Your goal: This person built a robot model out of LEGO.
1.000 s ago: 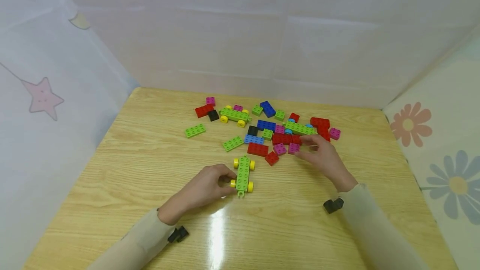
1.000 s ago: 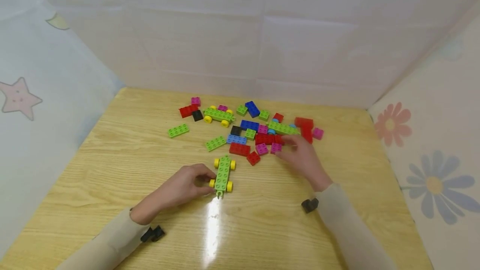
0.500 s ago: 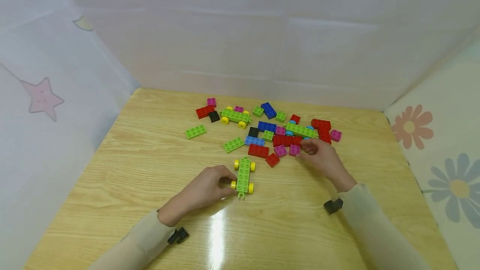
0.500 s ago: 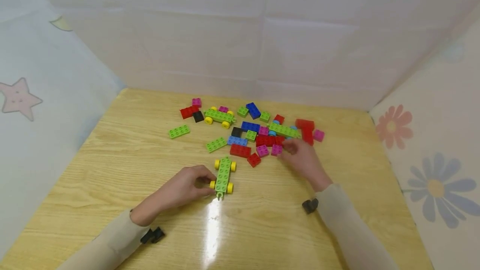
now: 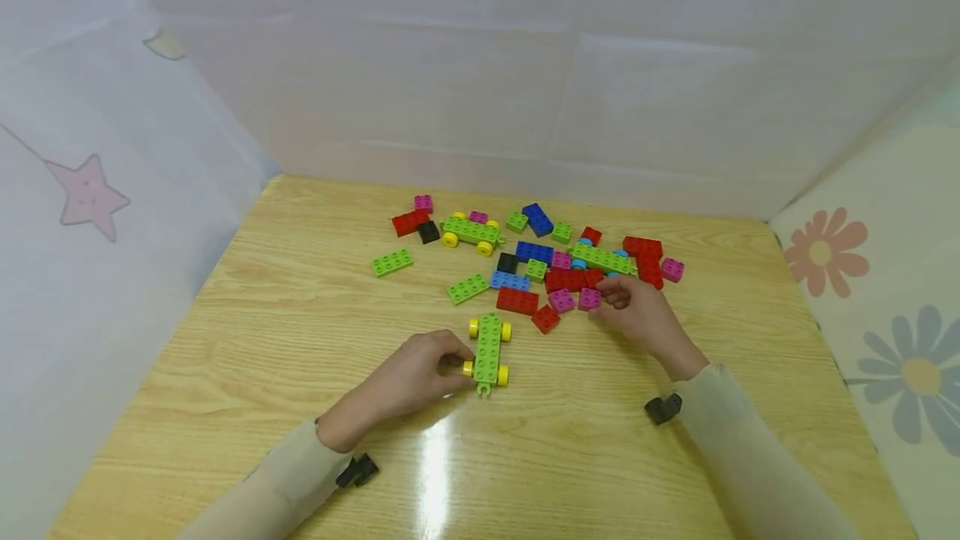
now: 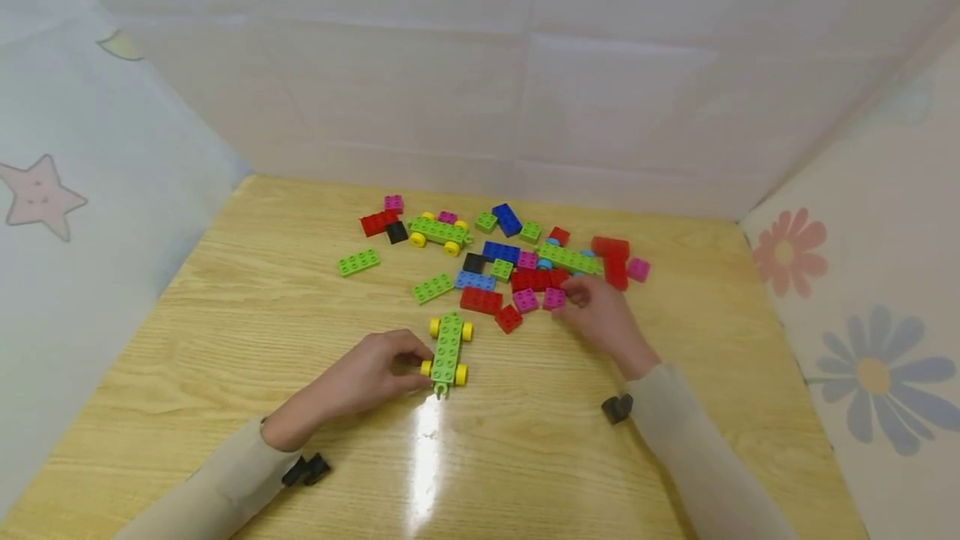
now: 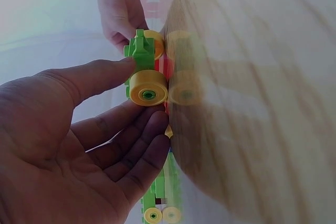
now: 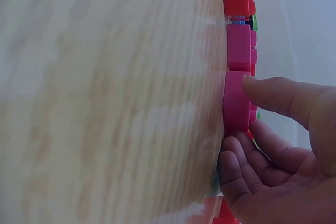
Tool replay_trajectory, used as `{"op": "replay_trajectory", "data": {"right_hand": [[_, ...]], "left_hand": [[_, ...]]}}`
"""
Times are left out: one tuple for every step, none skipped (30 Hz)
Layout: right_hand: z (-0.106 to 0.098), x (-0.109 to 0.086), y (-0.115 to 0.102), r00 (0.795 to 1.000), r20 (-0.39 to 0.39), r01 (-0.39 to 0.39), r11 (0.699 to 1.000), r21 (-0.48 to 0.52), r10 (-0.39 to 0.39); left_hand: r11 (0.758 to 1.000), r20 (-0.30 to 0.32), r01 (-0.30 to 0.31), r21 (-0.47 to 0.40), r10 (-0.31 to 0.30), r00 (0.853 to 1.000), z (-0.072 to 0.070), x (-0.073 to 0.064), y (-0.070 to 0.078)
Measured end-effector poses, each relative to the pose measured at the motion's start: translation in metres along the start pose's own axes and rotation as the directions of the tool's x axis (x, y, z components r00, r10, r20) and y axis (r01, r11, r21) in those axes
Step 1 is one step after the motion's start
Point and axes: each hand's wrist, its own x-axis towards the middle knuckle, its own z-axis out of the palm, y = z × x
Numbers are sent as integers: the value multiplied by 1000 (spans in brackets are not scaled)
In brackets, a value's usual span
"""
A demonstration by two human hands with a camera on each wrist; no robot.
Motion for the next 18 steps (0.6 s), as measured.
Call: {"op": "replay_trajectory", "data": {"right_hand": [[0,0,0,1000,2,0,1000,-4,0],[0,0,0,1000,4,1,1000,-8,-1],[0,0,0,1000,5,1,1000,-10,-1],[0,0,-1,1000,7,-1,1000,-10,1],[0,1,-1,1000,9,-2,1000,-10,2],[0,1,-1,1000,11,-4,1000,-9,4],[0,1,-1,1000,12,-6,1000,-9,6],[0,1,-2,1000,13,-6,1000,-9,6],[0,1,-2,1000,14,-7,1000,-9,7],[0,1,-2,1000,15,-7,1000,-10,7],[0,1,-2,1000,15,-6,1000,-11,6],[0,1,-2,1000,15,-4,1000,-12,4],[0,0,-2,1000,15,-1,1000,-13,2],[1,0,-2,1000,14,1,1000,-13,-1],[1,0,-2,1000,14,3,1000,-12,-2],[1,0,-2,1000,13,4,1000,-11,-4],[1,0,-2,1000,12,5,1000,-10,-5],[1,-1,-2,1000,12,6,1000,-10,-6]], "left_hand": [[1000,1,-1,2,1,1000,0,0,0],[1000,2,-1,2,1,1000,0,0,0],[1000,2,-1,3,1,1000,0,0,0],[1000,3,-1,4,1,1000,0,0,0],[1000,3,-2,5,2,1000,0,0,0],[1000,3,-3,7,3,1000,0,0,0],[1000,4,-3,8,3,1000,0,0,0],[1000,3,-2,7,2,1000,0,0,0],[1000,3,-3,6,3,1000,1,0,0],[1000,3,-3,6,3,1000,1,0,0],[1000,2,-4,5,4,1000,1,0,0],[1000,0,-5,6,5,1000,1,0,0],[1000,-1,-7,6,7,1000,1,0,-1],[1000,-2,-9,6,9,1000,1,0,-1],[1000,-4,-11,7,11,1000,1,0,-1],[1000,-5,-13,9,13,1000,2,0,-1],[1000,-6,-14,10,14,1000,2,0,-1],[1000,-6,-16,10,16,1000,2,0,-1]]}}
